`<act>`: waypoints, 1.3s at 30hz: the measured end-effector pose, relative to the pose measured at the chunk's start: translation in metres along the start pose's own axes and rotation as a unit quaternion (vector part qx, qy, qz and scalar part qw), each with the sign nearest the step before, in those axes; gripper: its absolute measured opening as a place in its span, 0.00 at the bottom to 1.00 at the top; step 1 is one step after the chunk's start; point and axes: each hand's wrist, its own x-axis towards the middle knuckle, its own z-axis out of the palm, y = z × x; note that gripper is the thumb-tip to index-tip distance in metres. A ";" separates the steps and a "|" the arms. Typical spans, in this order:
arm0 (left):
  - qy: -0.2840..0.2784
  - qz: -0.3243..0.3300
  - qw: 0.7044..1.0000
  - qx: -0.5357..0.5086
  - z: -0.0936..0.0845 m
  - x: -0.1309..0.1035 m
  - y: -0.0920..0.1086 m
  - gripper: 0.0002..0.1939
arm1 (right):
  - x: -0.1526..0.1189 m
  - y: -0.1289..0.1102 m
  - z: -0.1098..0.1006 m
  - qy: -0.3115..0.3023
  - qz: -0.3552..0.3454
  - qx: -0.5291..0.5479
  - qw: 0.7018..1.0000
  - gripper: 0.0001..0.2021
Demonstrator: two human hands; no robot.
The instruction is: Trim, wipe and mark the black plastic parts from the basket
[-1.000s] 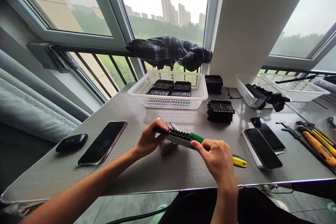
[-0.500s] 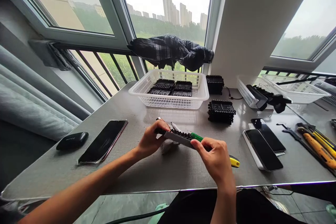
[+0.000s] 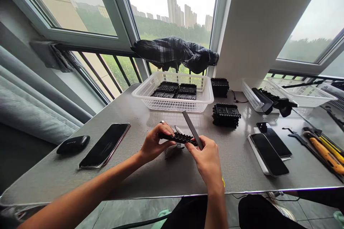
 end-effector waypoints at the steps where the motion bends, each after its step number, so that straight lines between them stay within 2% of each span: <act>1: -0.002 0.007 1.000 -0.005 0.000 0.000 0.001 0.16 | 0.000 0.000 0.001 -0.001 0.001 0.005 1.000 0.16; 6: -0.026 0.032 0.999 0.021 -0.003 0.001 0.003 0.10 | -0.001 -0.004 0.001 0.034 -0.003 0.018 0.999 0.14; 8: -0.008 0.026 0.999 0.028 -0.005 0.001 -0.001 0.18 | -0.003 -0.005 -0.002 0.058 -0.016 0.010 0.998 0.15; 10: 0.038 0.006 0.999 0.022 -0.008 0.003 -0.007 0.29 | -0.004 -0.005 -0.006 0.077 -0.032 -0.001 0.997 0.14; 12: 0.082 -0.048 0.995 -0.019 -0.009 0.005 -0.012 0.35 | -0.005 -0.003 -0.010 0.084 -0.050 -0.019 0.995 0.12; 14: 0.091 -0.133 0.982 -0.097 -0.008 0.008 -0.013 0.37 | -0.005 -0.001 -0.012 0.075 -0.068 -0.039 0.994 0.10; 17: 0.013 -0.270 0.938 -0.216 -0.005 0.012 -0.010 0.37 | -0.005 -0.002 -0.010 0.037 -0.085 -0.045 0.995 0.09; 19: -0.029 -0.312 0.915 -0.255 -0.002 0.013 -0.008 0.34 | -0.007 -0.007 -0.010 0.007 -0.075 -0.027 0.997 0.09; 22: 0.001 -0.293 0.921 -0.257 -0.002 0.013 -0.007 0.29 | -0.014 -0.014 -0.018 -0.015 -0.048 -0.010 0.999 0.20; 24: 0.035 -0.267 0.931 -0.246 -0.004 0.014 -0.008 0.27 | -0.017 -0.016 -0.026 -0.004 -0.038 -0.014 0.999 0.26; 26: 0.054 -0.240 0.943 -0.225 -0.005 0.015 -0.008 0.25 | -0.018 -0.014 -0.033 0.017 -0.036 -0.017 0.999 0.27; 28: 0.064 -0.213 0.958 -0.184 -0.006 0.014 -0.008 0.23 | -0.017 -0.010 -0.035 0.032 -0.042 -0.021 0.998 0.22; 30: 0.063 -0.186 0.972 -0.129 -0.006 0.013 -0.006 0.18 | -0.014 -0.007 -0.034 0.041 -0.046 -0.038 0.997 0.21; 35: 0.034 -0.102 0.994 -0.036 -0.006 0.008 -0.002 0.06 | -0.012 -0.007 -0.031 0.094 -0.041 -0.120 0.987 0.26; 39: 0.006 -0.034 0.999 -0.011 -0.006 0.005 -0.007 0.03 | -0.014 -0.009 -0.029 0.056 -0.059 -0.169 0.982 0.26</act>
